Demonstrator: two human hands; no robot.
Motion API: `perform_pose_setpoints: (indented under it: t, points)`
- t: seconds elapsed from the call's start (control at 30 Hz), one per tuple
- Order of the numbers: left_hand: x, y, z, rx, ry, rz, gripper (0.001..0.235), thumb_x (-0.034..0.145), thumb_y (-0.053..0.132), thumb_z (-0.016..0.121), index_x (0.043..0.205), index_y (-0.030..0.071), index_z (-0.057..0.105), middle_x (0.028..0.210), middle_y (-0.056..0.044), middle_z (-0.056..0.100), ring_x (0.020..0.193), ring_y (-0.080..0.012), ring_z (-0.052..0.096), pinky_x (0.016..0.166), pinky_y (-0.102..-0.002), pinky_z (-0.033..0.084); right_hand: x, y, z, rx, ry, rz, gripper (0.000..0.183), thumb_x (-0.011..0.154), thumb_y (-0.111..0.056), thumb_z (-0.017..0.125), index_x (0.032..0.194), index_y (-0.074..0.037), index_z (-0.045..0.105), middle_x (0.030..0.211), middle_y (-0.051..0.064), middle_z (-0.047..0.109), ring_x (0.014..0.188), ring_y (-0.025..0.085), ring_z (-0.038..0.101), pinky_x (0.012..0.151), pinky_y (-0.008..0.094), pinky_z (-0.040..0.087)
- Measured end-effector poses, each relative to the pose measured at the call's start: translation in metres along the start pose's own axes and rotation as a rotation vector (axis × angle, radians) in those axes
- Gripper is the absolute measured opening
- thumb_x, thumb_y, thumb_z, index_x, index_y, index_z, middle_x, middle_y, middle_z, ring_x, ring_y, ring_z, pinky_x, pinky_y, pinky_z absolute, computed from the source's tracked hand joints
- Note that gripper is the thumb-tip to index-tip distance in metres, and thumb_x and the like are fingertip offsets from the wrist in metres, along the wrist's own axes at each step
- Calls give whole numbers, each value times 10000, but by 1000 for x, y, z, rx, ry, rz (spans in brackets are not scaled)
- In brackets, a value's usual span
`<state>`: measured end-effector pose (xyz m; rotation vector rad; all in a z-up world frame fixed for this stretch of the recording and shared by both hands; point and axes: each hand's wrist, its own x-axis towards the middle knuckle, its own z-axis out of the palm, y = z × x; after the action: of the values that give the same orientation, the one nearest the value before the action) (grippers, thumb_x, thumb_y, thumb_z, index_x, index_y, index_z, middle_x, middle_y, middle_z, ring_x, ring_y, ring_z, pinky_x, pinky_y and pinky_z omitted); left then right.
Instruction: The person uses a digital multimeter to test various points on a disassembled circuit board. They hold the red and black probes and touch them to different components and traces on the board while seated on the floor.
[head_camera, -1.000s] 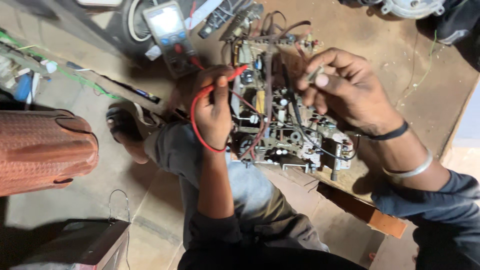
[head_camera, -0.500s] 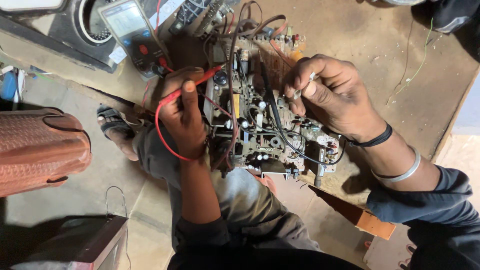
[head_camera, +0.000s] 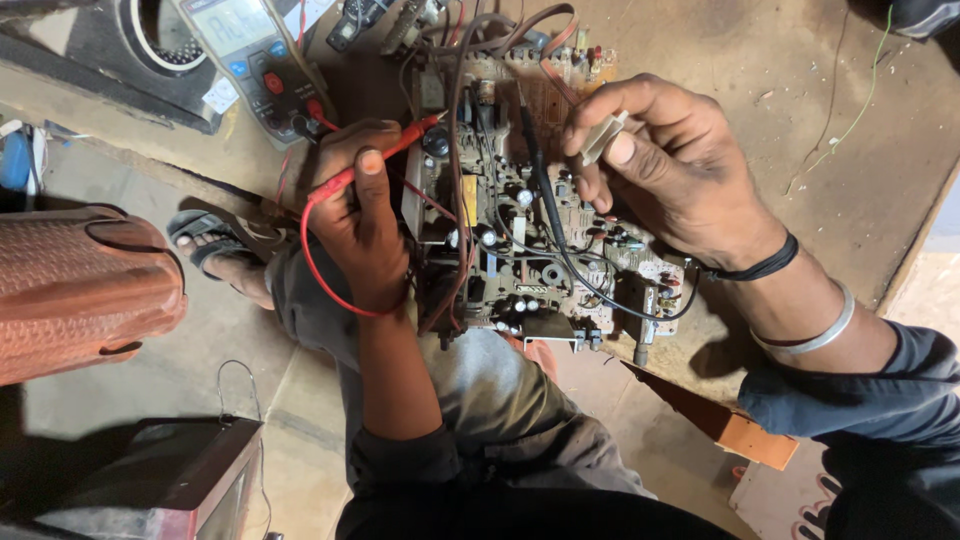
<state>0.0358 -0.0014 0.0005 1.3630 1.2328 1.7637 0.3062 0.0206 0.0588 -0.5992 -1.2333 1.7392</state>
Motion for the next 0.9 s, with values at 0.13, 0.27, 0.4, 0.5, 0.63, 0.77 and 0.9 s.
perform_pose_setpoints:
  t: [0.13,0.27,0.4,0.5,0.63,0.77,0.9]
  points:
    - [1,0,1,47,-1,18,222,1147,132,532,1128,-42,669,1186,-130,699,1084,-196,656,1016,-324,513,0,-2,0,-21,6,13,213,1152,-110,604,1322,18,620,1170,112,690,884,142,653,745,264,520]
    - [0,2,0,70,-12,20,254,1157,161,524,1134,-41,675,1198,-134,697,1091,-199,655,1019,-324,512,1,-2,2,-23,17,29,239,1150,-81,592,1366,20,608,1176,118,699,874,140,650,733,261,522]
    - [-1,2,-1,34,-21,5,255,1158,163,527,1138,-45,674,1202,-134,696,1086,-201,653,1013,-323,510,1,-1,1,-41,27,21,196,1154,-45,578,1335,21,618,1152,137,705,842,151,663,700,259,540]
    - [1,0,0,59,-9,36,236,1155,147,532,1124,-44,667,1198,-132,697,1084,-201,660,1014,-323,516,2,1,-4,-17,34,-8,165,1153,-43,580,1297,15,635,1110,158,717,806,170,682,666,259,550]
    - [1,-1,-1,29,-17,20,217,1159,128,527,1148,-48,654,1199,-126,696,1090,-196,655,1023,-319,514,1,5,-9,17,63,-58,121,1134,-70,629,1235,-6,647,1025,159,722,718,173,682,590,256,553]
    - [-1,-3,-1,45,-22,37,217,1164,125,523,1152,-48,654,1166,-121,699,1092,-194,658,1025,-315,512,-4,9,-11,62,129,-99,192,1136,-176,714,1125,-5,627,937,133,698,650,151,640,571,244,525]
    - [0,-3,-1,57,-21,38,216,1162,121,522,1153,-48,657,1149,-120,702,1092,-193,656,1027,-311,506,-5,10,-12,7,204,-108,326,1115,-291,750,1064,-12,590,838,113,646,587,148,602,508,230,479]
